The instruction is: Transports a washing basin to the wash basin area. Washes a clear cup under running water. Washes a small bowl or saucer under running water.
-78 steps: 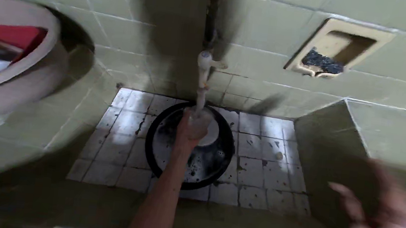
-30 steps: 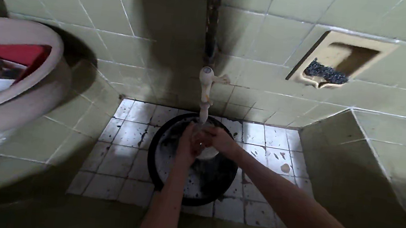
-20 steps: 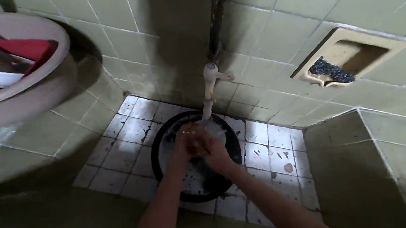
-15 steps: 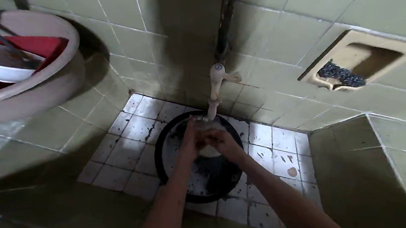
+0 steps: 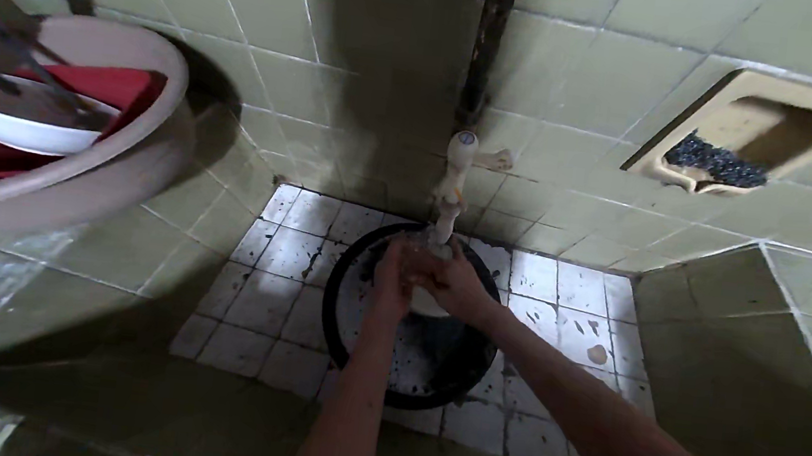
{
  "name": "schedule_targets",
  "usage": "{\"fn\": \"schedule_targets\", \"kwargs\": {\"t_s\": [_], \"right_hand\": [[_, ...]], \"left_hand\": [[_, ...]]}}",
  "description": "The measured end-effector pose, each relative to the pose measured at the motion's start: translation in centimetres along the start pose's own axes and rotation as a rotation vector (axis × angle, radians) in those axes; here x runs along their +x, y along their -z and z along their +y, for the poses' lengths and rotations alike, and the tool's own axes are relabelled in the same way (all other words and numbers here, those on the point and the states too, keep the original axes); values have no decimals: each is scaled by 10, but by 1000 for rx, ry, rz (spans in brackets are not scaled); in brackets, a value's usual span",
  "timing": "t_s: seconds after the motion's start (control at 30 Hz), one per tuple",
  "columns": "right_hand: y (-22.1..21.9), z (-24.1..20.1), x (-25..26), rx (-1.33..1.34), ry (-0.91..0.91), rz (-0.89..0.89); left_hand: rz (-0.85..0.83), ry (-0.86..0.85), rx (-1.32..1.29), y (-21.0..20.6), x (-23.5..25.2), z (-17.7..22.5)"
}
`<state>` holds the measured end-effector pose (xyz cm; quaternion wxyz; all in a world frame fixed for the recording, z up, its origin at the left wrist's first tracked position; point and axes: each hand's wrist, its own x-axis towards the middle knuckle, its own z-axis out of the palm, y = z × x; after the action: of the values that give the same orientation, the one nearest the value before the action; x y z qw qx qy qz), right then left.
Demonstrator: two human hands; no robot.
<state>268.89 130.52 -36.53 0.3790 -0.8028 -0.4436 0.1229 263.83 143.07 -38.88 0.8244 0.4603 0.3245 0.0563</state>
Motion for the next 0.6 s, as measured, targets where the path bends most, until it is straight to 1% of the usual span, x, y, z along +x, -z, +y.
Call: {"fn": "schedule_targets", "kwargs": {"t_s": [0.03, 0.1, 0.17, 0.2, 0.23, 0.27, 0.3, 0.33, 0.4, 0.43, 0.47, 0.5, 0.53, 0.6], "right_hand": [[-4, -6, 5, 158, -158, 103], [-8, -9, 19, 503, -529, 299], [-6, -6, 35, 618, -846, 472], [-1, -9, 38, 637, -966, 514], [1, -12, 39, 624, -1020, 520], [2, -17, 34, 605, -988, 496], [3, -23, 24, 574, -878, 406], [1, -26, 11, 508, -703, 297], [5, -21, -10, 311, -326, 37], [8, -13, -13, 221, -203, -63], [11, -3, -13, 190, -154, -104], [13, 5, -12, 234, -162, -75], [12, 11, -9, 342, -230, 7], [5, 6, 4, 636, -518, 264]], "left_hand": [[0, -93, 14, 0, -2, -6], [-22, -309, 127, -2, -9, -16], [-37, -511, 309, -7, -12, -24], [-47, -598, 420, -7, -11, -28], [-44, -663, 484, -8, -9, -29], [-29, -672, 480, -7, -7, -30], [-2, -614, 418, -7, -8, -28], [32, -484, 307, -9, -11, -24], [79, -101, 145, -8, -15, -6], [82, 49, 127, -6, -16, 1], [75, 133, 115, -7, -19, 4], [72, 135, 109, -12, -23, 2], [69, 51, 124, -18, -25, -3], [95, -298, 363, -25, -25, -15]]}}
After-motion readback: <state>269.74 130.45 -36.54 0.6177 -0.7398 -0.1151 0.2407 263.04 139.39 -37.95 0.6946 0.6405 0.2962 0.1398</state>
